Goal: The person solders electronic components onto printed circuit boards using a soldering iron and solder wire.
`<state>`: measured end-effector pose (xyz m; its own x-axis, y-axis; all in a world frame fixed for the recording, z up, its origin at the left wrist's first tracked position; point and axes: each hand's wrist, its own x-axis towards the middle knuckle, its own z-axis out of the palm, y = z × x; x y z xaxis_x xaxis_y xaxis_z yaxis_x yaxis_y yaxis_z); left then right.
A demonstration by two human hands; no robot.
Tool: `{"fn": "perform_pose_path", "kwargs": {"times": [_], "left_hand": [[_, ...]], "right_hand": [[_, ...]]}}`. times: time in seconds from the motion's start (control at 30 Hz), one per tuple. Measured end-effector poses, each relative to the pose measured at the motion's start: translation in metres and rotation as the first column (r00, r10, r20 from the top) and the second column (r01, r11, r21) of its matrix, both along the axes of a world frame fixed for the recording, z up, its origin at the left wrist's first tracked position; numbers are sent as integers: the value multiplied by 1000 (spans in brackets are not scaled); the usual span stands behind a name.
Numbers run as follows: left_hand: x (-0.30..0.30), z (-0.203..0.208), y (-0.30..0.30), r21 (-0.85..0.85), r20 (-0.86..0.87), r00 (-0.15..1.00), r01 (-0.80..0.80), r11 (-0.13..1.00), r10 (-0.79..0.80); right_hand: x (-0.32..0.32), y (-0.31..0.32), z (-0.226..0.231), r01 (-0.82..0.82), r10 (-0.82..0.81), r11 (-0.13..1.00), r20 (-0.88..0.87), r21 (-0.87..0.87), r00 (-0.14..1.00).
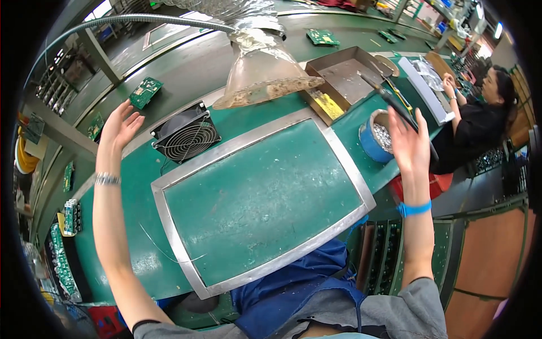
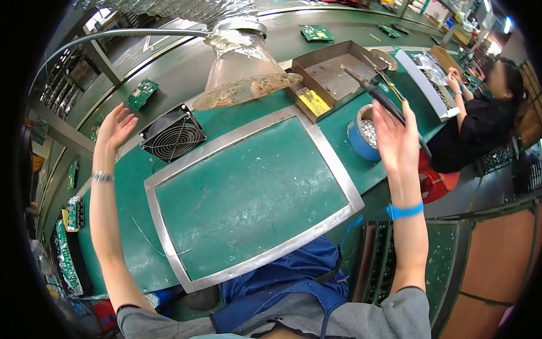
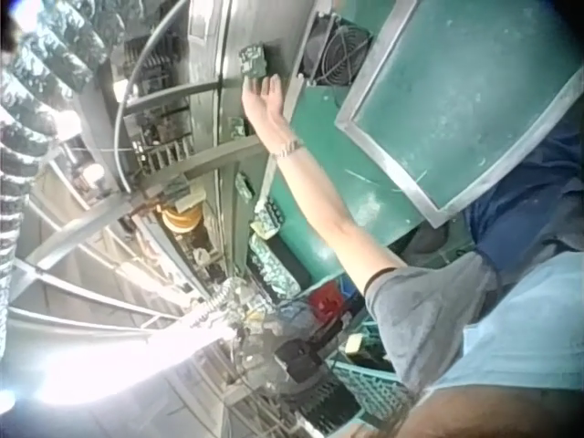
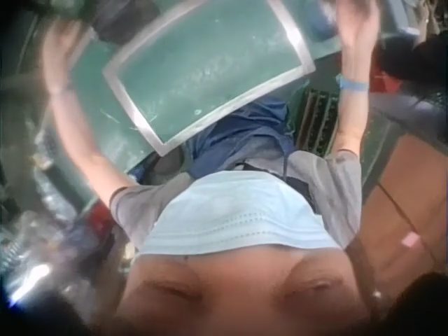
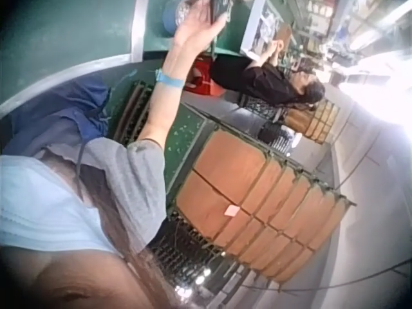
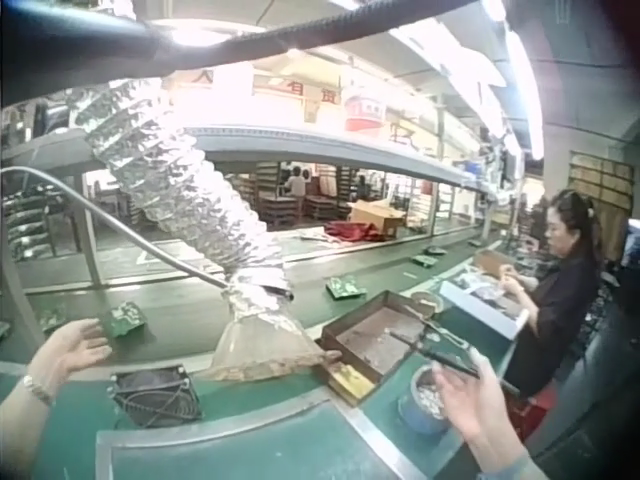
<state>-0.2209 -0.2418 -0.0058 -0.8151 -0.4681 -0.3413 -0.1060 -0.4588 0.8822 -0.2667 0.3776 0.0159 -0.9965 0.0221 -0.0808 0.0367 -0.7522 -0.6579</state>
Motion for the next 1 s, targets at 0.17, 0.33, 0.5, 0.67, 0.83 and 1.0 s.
{"fn": "perform_pose_path", "kwargs": {"times": [0.17, 0.33, 0.5, 0.67, 0.83, 1.0], "left_hand": [[131, 52, 86, -44, -198, 935, 290, 956, -293], [256, 64, 138, -92, -265, 926, 254, 963, -270], [363, 46, 172, -1, -403, 906, 145, 989, -134], [382, -5, 229, 235, -433, 901, 99, 967, 13], [310, -27, 312, 240, -466, 697, 693, 680, -546], [242, -61, 364, 185, -429, 492, 869, 459, -758]], "right_hand": [[-87, -3, -25, 78, -57, 980, 118, -182, 991], [-151, -21, -55, 12, 42, 990, 379, -139, 924], [-166, -25, -65, 89, -57, 987, 233, -131, 971], [-94, -51, -28, 93, 68, 924, 400, -370, 914], [34, -27, -5, -397, 395, 918, 88, 15, 915], [166, -11, -55, -346, 429, 474, 131, 810, 894]]}}
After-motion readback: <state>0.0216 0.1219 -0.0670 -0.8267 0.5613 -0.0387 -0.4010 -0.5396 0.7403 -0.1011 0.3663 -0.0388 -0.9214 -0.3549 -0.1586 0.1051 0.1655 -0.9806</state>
